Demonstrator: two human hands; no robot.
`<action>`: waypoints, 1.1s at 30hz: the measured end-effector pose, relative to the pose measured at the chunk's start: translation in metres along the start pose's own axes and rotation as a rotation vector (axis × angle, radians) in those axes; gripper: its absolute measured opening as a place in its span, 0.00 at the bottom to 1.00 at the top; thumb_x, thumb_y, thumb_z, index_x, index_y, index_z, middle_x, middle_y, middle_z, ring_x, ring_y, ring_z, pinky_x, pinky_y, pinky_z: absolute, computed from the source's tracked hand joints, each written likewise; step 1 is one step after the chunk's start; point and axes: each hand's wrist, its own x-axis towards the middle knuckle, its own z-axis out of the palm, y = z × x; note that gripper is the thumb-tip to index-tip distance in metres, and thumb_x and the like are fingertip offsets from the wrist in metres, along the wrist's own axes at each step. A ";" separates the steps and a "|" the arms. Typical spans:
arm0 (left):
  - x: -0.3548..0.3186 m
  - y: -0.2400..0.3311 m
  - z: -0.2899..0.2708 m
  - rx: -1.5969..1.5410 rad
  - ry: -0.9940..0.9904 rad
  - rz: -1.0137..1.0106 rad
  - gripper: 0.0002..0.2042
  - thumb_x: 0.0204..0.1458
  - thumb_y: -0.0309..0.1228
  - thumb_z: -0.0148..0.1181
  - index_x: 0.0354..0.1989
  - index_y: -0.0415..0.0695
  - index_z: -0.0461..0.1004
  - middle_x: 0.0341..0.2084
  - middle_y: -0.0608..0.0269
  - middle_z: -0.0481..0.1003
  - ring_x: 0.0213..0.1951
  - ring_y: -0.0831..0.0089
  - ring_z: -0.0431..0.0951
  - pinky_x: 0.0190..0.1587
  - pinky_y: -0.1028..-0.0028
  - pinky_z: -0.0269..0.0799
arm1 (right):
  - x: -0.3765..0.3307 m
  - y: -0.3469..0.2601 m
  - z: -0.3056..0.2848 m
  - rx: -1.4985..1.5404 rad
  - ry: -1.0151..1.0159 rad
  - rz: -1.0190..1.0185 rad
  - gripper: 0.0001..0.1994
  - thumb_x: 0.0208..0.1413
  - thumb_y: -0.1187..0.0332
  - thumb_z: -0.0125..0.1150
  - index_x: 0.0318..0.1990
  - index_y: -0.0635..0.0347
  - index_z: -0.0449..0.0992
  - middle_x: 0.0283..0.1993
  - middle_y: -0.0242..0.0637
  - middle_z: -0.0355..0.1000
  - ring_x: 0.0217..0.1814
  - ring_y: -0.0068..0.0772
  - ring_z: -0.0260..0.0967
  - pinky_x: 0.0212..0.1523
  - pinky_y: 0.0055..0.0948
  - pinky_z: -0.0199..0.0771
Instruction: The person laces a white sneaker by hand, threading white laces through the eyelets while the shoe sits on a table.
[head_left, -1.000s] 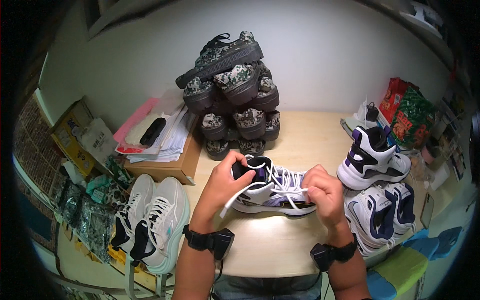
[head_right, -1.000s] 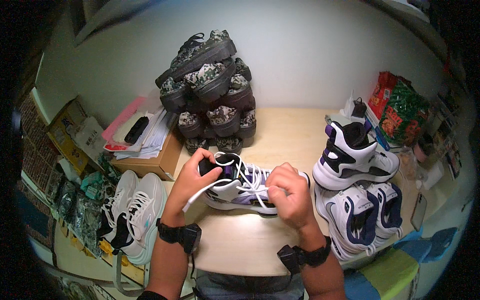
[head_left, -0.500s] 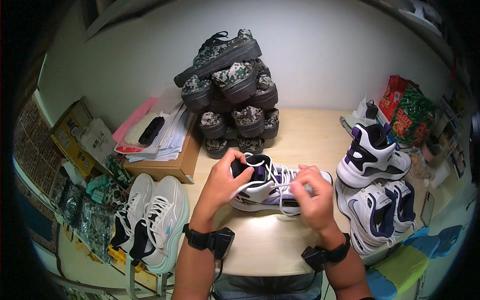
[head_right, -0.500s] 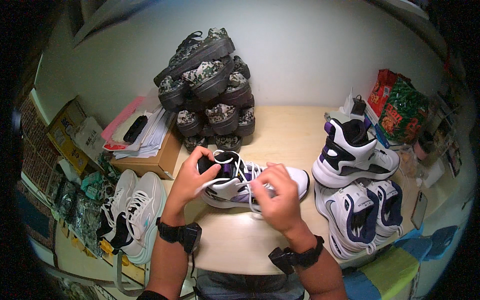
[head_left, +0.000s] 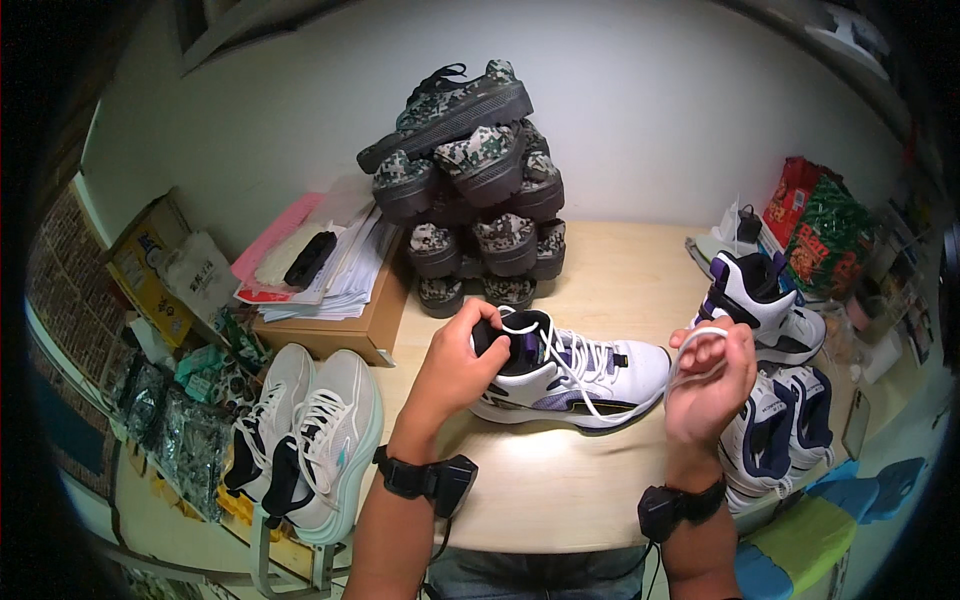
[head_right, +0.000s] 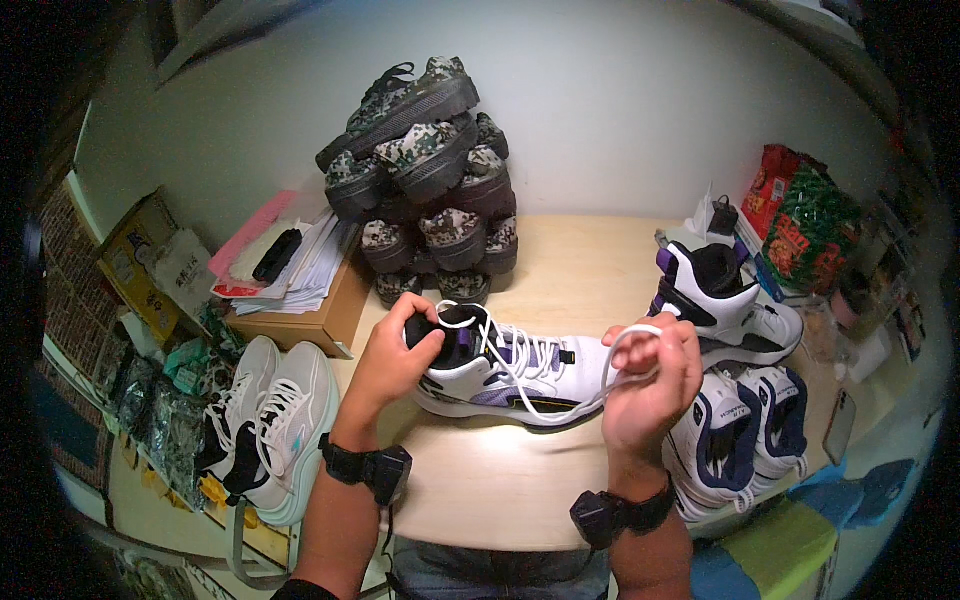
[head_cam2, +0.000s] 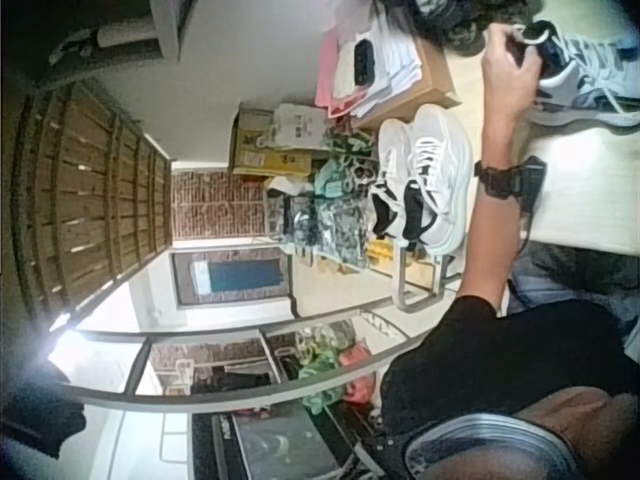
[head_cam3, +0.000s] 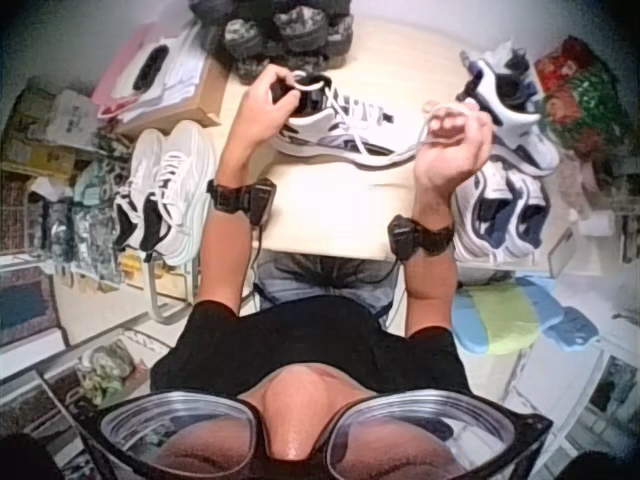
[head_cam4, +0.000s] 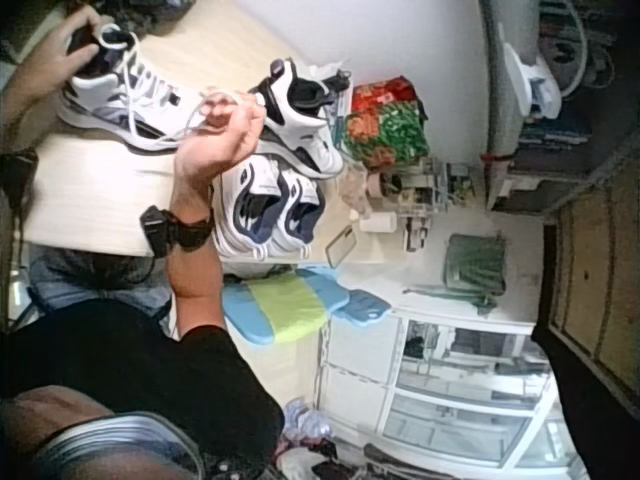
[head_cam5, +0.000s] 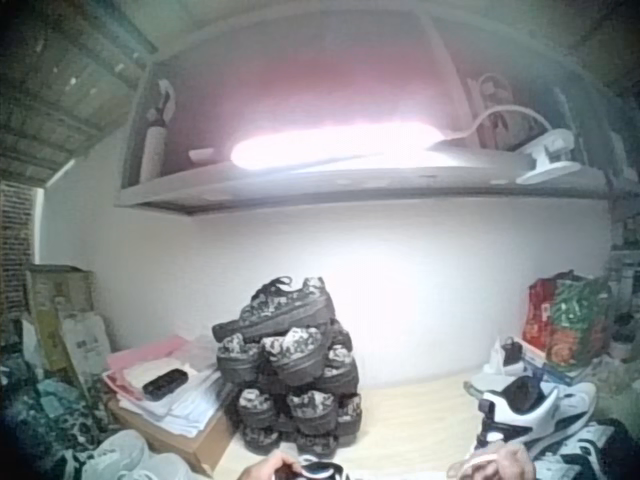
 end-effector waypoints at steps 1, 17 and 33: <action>0.000 -0.001 0.001 -0.002 -0.007 0.000 0.09 0.49 0.27 0.58 0.37 0.42 0.66 0.28 0.64 0.69 0.32 0.78 0.69 0.38 0.76 0.67 | 0.001 0.001 -0.005 -0.123 0.003 0.006 0.09 0.61 0.69 0.47 0.28 0.60 0.63 0.23 0.32 0.60 0.25 0.26 0.59 0.35 0.32 0.68; -0.001 0.000 0.008 -0.030 0.036 0.071 0.09 0.40 0.22 0.53 0.33 0.38 0.68 0.24 0.53 0.73 0.28 0.63 0.75 0.36 0.71 0.71 | -0.015 0.037 0.020 -1.193 -0.597 -0.327 0.11 0.48 0.72 0.65 0.40 0.64 0.78 0.43 0.48 0.72 0.48 0.49 0.68 0.48 0.38 0.69; -0.004 -0.001 0.014 0.010 0.108 0.161 0.09 0.39 0.24 0.51 0.31 0.36 0.71 0.20 0.54 0.72 0.22 0.69 0.73 0.31 0.73 0.70 | -0.016 0.068 0.012 -0.990 -0.427 -0.090 0.14 0.43 0.87 0.47 0.34 0.67 0.77 0.31 0.48 0.73 0.32 0.47 0.73 0.35 0.37 0.74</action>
